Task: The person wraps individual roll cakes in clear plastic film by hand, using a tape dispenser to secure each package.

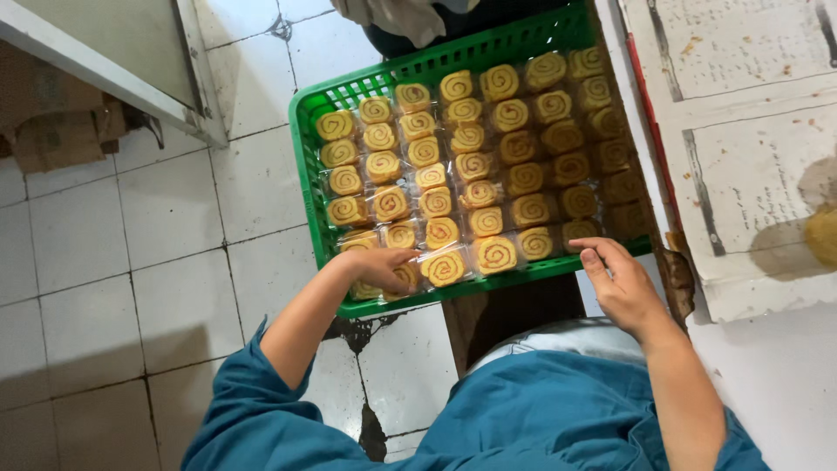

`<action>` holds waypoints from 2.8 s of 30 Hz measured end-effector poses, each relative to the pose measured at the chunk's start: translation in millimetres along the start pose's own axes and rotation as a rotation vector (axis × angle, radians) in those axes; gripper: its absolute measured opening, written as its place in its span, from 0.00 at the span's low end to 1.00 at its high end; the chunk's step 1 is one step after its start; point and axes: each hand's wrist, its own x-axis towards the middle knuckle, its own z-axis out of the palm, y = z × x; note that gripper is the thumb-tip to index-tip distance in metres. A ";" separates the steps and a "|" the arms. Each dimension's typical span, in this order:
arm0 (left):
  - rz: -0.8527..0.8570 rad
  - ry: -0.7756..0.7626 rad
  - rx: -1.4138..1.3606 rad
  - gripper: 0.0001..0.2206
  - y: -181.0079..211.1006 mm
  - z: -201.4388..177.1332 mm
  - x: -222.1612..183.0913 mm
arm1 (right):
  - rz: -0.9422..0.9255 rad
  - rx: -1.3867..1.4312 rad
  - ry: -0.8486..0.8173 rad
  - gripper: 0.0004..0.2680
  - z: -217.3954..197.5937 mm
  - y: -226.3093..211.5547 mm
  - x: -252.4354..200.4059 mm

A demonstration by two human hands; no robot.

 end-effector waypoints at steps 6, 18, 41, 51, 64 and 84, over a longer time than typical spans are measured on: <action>-0.119 0.174 -0.092 0.48 112.2 -48.0 -92.4 | 0.235 0.319 0.006 0.21 -41.1 -41.9 -59.5; 1.424 0.545 0.992 0.33 431.1 142.0 -21.5 | -0.374 2.075 -0.291 0.36 -65.6 16.2 -168.3; 1.049 1.311 0.500 0.26 481.6 88.7 77.9 | 0.183 0.643 0.925 0.28 -240.2 127.1 -305.4; 0.980 0.978 0.316 0.16 459.2 -2.8 132.9 | 0.210 0.262 0.817 0.27 -319.5 118.2 -188.7; 0.955 0.179 0.180 0.37 561.2 -80.2 247.2 | 0.246 0.323 0.794 0.26 -295.4 127.9 -133.6; 1.118 0.304 0.168 0.39 537.8 -40.0 248.1 | 0.366 0.399 0.948 0.27 -277.1 114.4 -162.1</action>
